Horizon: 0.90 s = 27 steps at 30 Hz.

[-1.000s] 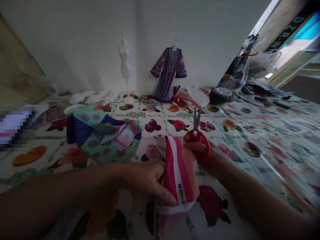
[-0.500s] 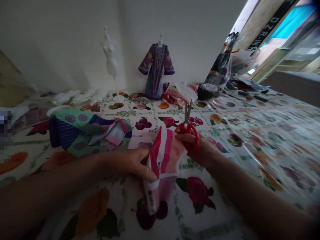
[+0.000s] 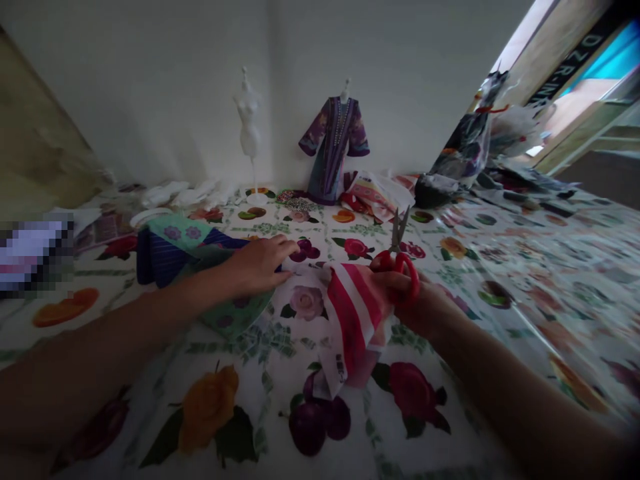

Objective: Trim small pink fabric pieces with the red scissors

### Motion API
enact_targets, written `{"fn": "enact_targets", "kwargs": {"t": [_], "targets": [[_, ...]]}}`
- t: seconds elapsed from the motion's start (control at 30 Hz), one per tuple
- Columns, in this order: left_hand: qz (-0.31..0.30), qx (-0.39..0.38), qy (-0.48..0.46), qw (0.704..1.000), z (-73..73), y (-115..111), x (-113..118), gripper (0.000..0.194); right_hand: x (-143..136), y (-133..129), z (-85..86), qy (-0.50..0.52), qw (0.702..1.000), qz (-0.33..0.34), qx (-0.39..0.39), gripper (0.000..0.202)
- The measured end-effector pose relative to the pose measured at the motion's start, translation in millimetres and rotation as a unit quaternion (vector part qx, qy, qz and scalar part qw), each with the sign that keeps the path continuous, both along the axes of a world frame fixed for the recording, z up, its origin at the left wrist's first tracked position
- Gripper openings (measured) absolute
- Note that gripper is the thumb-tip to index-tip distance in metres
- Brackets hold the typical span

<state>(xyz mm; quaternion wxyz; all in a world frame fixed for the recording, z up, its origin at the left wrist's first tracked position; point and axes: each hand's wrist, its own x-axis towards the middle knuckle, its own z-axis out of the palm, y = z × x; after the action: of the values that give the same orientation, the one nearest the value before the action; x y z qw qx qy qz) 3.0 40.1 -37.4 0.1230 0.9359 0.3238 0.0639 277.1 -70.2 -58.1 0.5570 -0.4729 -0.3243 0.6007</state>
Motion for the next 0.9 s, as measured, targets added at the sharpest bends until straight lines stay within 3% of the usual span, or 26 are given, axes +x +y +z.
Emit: {"fn": "enact_targets", "kwargs": {"t": [0.13, 0.33, 0.5, 0.6, 0.73, 0.9], "targets": [[-0.02, -0.017, -0.033, 0.999, -18.8, -0.7, 5.5, 0.034, 0.4, -0.2, -2.1, -0.003, 1.0, 0.002, -0.005, 0.028], [-0.135, -0.08, -0.055, 0.986, -8.2, -10.4, 11.9, 0.02, -0.4, -1.2, -3.4, 0.011, 1.0, 0.02, -0.013, 0.032], [-0.051, -0.065, -0.124, 0.989, 1.7, -10.9, 9.5, 0.025, 0.0, -3.9, -7.2, 0.003, 0.998, 0.057, 0.004, 0.029], [-0.044, -0.068, -0.15, 0.985, -8.2, -12.9, 10.5, 0.04, -1.5, -6.0, -8.9, -0.009, 0.996, 0.087, 0.017, 0.032], [-0.118, -0.103, -0.178, 0.972, -31.1, -17.0, 18.5, 0.053, -7.3, -8.1, -10.1, -0.003, 0.992, 0.116, 0.042, 0.035], [-0.13, -0.119, -0.204, 0.963, -41.8, -20.3, 25.8, 0.016, -9.2, -10.4, -12.2, 0.001, 0.988, 0.144, 0.057, 0.032]]}}
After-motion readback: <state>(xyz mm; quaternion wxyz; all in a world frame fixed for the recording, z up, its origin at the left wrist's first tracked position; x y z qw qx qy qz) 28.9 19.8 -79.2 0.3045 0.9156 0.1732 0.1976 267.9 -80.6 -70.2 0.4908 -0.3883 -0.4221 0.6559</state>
